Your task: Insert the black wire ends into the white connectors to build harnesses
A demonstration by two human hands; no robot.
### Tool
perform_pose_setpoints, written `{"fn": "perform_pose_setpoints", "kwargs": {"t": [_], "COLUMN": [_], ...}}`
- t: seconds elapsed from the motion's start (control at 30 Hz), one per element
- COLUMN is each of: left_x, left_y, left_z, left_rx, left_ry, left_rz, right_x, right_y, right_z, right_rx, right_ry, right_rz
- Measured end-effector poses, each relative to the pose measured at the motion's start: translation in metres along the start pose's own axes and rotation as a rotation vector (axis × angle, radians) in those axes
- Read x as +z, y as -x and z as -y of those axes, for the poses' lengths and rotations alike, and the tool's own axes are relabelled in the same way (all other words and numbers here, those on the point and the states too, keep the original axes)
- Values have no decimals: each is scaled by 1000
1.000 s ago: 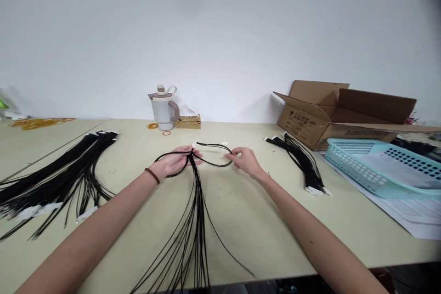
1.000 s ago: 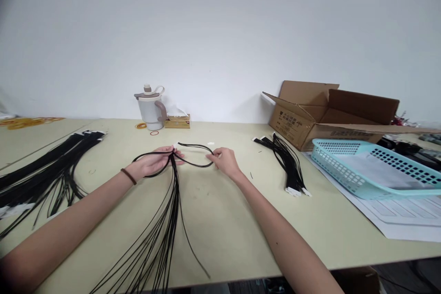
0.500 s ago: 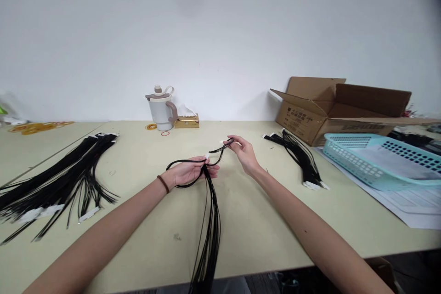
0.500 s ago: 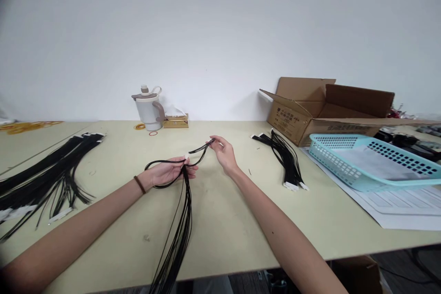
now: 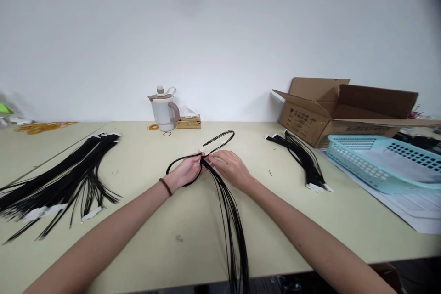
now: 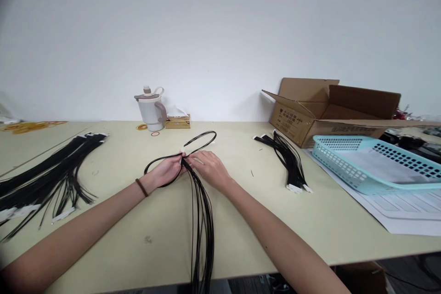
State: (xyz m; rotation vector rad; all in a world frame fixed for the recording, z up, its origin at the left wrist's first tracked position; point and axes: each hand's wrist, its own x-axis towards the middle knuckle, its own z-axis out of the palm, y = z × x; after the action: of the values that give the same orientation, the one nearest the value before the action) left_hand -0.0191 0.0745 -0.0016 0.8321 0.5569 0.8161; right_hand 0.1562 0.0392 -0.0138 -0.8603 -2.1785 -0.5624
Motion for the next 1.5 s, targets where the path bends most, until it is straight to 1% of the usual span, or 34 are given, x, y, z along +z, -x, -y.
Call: {"fn": "perform_pose_setpoints", "kwargs": {"t": [0.07, 0.3, 0.4, 0.57, 0.77, 1.0, 1.2, 1.5], "left_x": [1, 9, 9, 9, 12, 15, 16, 15], "left_y": [1, 8, 9, 10, 11, 13, 13, 13], "left_z": [2, 6, 5, 5, 5, 4, 4, 4], "left_rx": [-11, -66, -83, -83, -60, -50, -44, -47], "left_ry": [-7, 3, 19, 20, 11, 11, 9, 41], "left_rz": [15, 78, 81, 65, 38, 21, 24, 26], "right_x": [-2, -4, -4, -4, -4, -6, -7, -9], "right_y": [-2, -4, -5, -5, -4, -5, -5, -7], "right_z": [3, 8, 11, 13, 12, 15, 15, 18], "right_rx": [-46, -39, -37, -46, -42, -39, -28, -96], "right_ry": [39, 166, 190, 194, 196, 190, 144, 185], "right_rz": [-6, -67, -70, -104, -105, -154, -126, -184]}}
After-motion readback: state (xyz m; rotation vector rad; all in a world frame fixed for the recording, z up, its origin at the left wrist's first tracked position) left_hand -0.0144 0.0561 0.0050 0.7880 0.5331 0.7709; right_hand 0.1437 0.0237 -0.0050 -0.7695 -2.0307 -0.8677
